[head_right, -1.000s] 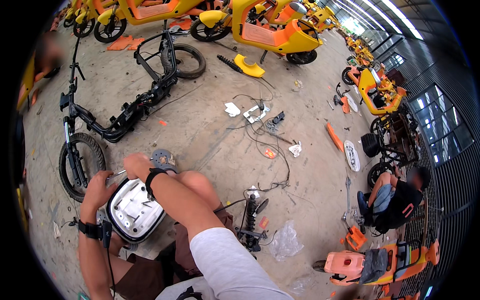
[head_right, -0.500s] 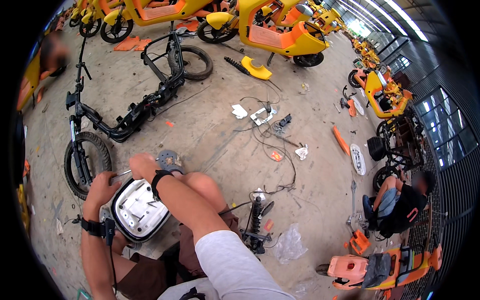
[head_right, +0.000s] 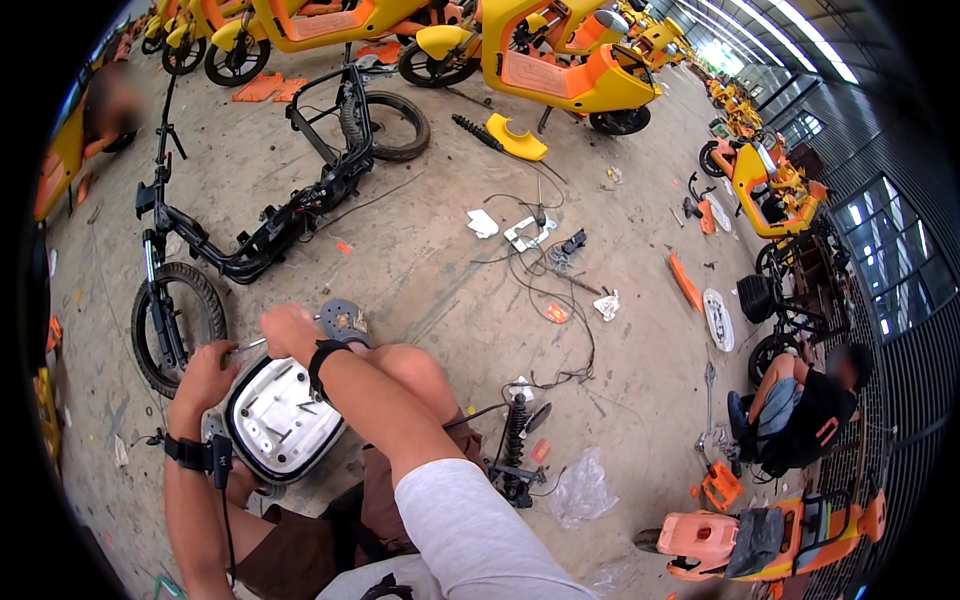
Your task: The person assembles a white scooter component by threading wires through it and securing components with a T-handle wrench while sitting on the floor.
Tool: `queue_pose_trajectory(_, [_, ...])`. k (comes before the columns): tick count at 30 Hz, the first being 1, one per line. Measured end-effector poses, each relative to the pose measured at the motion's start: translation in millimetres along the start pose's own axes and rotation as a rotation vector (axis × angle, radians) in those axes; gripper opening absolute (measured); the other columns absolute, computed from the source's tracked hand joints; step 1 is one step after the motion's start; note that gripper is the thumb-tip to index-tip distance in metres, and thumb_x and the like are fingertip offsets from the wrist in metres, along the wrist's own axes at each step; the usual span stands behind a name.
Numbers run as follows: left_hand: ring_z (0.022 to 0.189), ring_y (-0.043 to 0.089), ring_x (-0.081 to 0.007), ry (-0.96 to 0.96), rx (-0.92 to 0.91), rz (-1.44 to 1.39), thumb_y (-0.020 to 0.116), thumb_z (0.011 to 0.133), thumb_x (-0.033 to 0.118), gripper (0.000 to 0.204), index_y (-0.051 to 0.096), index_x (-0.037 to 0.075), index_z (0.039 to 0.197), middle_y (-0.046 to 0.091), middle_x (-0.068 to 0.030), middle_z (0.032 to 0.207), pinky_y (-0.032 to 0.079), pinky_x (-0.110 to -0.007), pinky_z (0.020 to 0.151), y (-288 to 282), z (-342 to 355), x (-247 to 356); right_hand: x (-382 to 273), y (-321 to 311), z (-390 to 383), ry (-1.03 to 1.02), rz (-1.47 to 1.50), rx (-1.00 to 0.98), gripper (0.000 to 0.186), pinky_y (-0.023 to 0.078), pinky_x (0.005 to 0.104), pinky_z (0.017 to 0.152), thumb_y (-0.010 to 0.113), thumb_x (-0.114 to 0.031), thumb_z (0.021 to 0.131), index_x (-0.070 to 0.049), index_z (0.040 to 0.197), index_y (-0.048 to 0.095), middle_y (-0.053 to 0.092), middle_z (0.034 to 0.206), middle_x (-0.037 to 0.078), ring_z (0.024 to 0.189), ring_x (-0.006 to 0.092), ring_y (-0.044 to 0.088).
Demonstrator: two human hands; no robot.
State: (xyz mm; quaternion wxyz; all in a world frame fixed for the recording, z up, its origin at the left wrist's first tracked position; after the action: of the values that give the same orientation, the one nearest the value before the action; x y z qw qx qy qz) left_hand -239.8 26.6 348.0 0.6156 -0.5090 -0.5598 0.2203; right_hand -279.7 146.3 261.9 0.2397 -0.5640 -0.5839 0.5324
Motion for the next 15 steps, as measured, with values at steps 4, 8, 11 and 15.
queue_pose_trajectory(4, [0.098,0.064,-0.043,0.012,-0.024,0.001,0.07,0.079,0.012,0.034,0.069,0.0,0.111,0.069,-0.0259,0.101,0.051,-0.046,0.088,-1,-2,3,-3,-3,-2,-0.021,0.001,0.047,0.023,0.055,0.0411,0.085,0.071,-0.017,0.072,-0.007,0.092,0.075,0.073,0.099,0.016,0.096,0.0321,0.069])
queue_pose_trajectory(8, [0.099,0.064,-0.0425,-0.01,-0.056,-0.019,0.069,0.079,0.013,0.035,0.068,0.0,0.112,0.068,-0.026,0.102,0.051,-0.047,0.089,4,0,2,1,-2,-2,-0.026,0.018,0.078,0.021,0.055,0.0409,0.084,0.068,-0.014,0.071,-0.006,0.089,0.076,0.073,0.095,0.017,0.094,0.0334,0.069])
queue_pose_trajectory(11, [0.1,0.064,-0.0424,-0.039,-0.079,-0.036,0.069,0.079,0.014,0.035,0.068,0.0,0.112,0.068,-0.026,0.102,0.051,-0.047,0.089,5,0,3,4,-1,-2,0.008,0.029,0.061,0.022,0.055,0.041,0.084,0.068,-0.014,0.071,-0.006,0.089,0.076,0.073,0.095,0.017,0.094,0.0336,0.07])
queue_pose_trajectory(15, [0.1,0.063,-0.0422,-0.024,-0.085,-0.036,0.069,0.08,0.016,0.034,0.069,0.001,0.111,0.068,-0.0252,0.102,0.051,-0.047,0.089,3,-5,3,-2,5,-1,0.057,0.029,-0.034,0.024,0.055,0.0411,0.085,0.068,-0.017,0.073,-0.007,0.093,0.076,0.073,0.098,0.015,0.097,0.032,0.07])
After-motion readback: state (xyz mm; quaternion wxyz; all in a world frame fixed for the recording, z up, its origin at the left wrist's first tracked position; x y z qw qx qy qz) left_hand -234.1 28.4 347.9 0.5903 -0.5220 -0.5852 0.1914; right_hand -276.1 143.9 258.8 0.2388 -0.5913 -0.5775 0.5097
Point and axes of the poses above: each hand's wrist, its own z-axis towards the middle knuckle, its own y-axis out of the palm, x = y × z, the point moved 10 cm from there along z, towards the middle knuckle
